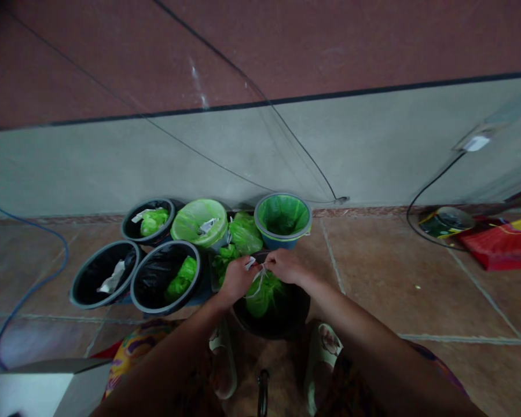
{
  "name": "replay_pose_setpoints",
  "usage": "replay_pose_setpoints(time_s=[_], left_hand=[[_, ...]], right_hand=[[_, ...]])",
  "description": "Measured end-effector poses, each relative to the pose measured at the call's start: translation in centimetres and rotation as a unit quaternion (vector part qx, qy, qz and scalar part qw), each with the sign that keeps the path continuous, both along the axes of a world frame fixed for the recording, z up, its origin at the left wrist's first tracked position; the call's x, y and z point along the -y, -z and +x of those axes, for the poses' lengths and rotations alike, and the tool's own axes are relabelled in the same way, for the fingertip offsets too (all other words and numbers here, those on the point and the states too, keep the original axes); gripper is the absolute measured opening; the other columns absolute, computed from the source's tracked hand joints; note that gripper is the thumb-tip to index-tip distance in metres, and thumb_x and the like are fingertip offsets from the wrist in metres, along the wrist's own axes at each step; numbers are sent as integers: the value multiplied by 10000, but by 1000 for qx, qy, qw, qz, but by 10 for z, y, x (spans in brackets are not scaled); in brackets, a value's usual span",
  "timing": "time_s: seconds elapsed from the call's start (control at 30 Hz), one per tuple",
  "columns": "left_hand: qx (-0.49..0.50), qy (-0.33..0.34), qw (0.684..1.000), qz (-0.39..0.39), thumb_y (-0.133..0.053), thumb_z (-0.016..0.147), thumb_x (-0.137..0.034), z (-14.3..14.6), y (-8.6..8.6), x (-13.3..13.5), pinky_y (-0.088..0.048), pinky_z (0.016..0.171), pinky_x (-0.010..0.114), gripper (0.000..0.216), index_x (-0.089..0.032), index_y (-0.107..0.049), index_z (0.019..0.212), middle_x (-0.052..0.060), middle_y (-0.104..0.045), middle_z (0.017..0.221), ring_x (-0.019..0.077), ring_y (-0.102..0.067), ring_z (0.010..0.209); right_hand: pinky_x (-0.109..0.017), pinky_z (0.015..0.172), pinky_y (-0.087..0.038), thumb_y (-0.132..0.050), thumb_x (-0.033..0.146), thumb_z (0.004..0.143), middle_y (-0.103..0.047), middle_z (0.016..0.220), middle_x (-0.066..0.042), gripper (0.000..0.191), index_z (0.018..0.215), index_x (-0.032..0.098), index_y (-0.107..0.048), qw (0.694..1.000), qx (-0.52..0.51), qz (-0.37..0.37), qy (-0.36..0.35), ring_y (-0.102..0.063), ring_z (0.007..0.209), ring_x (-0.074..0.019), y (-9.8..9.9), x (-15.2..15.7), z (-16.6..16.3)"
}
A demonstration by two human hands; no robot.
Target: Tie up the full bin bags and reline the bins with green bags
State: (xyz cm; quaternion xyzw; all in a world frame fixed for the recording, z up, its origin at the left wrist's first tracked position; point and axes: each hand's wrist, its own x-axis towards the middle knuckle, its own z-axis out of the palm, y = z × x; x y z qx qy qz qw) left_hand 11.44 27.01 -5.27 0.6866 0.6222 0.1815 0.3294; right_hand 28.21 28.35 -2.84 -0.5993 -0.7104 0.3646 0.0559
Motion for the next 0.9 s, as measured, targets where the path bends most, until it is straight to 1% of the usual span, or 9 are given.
replay_pose_setpoints(time_s=[0.1, 0.3, 0.4, 0.47, 0.5, 0.57, 0.67, 0.8, 0.9], left_hand=[[-53, 35, 998, 21, -628, 821, -268, -4, -4, 0, -448, 731, 251, 117, -204, -646, 724, 28, -675, 734, 167, -632, 748], [-44, 104, 993, 23, -647, 738, -162, -12, -8, -3, -441, 688, 251, 198, -206, -584, 556, 4, -587, 573, 168, -601, 643], [-41, 94, 995, 5, -640, 711, -139, -14, -7, -4, -447, 684, 241, 170, -208, -598, 561, -4, -569, 550, 167, -602, 646], [-43, 73, 996, -4, -635, 701, -138, -18, -6, -4, -464, 710, 246, 78, -207, -664, 679, 13, -634, 643, 180, -631, 705], [-45, 68, 997, -8, -647, 682, -137, -21, -6, -4, -476, 735, 254, 142, -203, -698, 797, 32, -679, 745, 195, -652, 760], [-58, 84, 994, -28, -698, 617, -134, -26, -8, -4, -496, 808, 284, 499, -185, -673, 1113, 96, -705, 1032, 244, -675, 916], [-96, 144, 980, -96, -784, 522, -152, -32, -10, -2, -487, 939, 346, 960, -165, -449, 1422, 189, -559, 1363, 327, -618, 1157], [-132, 178, 964, -150, -879, 450, -213, -29, 3, 6, -446, 1034, 391, 1174, -178, -335, 1491, 223, -441, 1480, 368, -531, 1285], [-134, 178, 966, -134, -877, 498, -270, -20, 29, 17, -454, 1029, 392, 993, -202, -468, 1400, 186, -534, 1405, 344, -563, 1250]], right_hand=[[-242, 667, -404, -543, 235, 867, -746, 848, -63, 231, 854, 179, -767, 997, 71, 35, -19, -649, 781, -168, -3, -2, 5], [-308, 734, -454, -508, 215, 894, -744, 975, -152, 265, 916, 163, -767, 981, 189, 47, -14, -674, 922, -266, -6, 4, 0], [-325, 746, -465, -489, 172, 891, -737, 978, -174, 265, 923, 140, -751, 977, 205, 52, -26, -676, 928, -281, -3, 5, -2], [-309, 774, -464, -487, 168, 894, -738, 990, -147, 257, 945, 155, -739, 982, 177, 51, -27, -671, 946, -259, -1, 3, 1], [-298, 790, -461, -490, 176, 897, -739, 1001, -130, 255, 979, 165, -731, 986, 158, 50, -26, -667, 956, -245, 0, 1, 5], [-286, 820, -458, -518, 176, 883, -737, 1036, -106, 281, 1098, 178, -698, 990, 135, 40, -17, -661, 984, -227, 1, -1, 13], [-298, 864, -467, -589, 121, 798, -711, 1146, -111, 495, 1289, 186, -604, 986, 163, 12, -29, -646, 1076, -243, 2, 1, 23], [-329, 885, -498, -755, 175, 651, -654, 1255, -179, 681, 1309, 130, -586, 972, 215, -40, -85, -628, 1143, -304, 13, 16, 13], [-322, 840, -521, -781, 174, 629, -698, 1160, -182, 625, 1234, 119, -632, 975, 190, -38, -107, -672, 1069, -300, 31, 32, -7]])
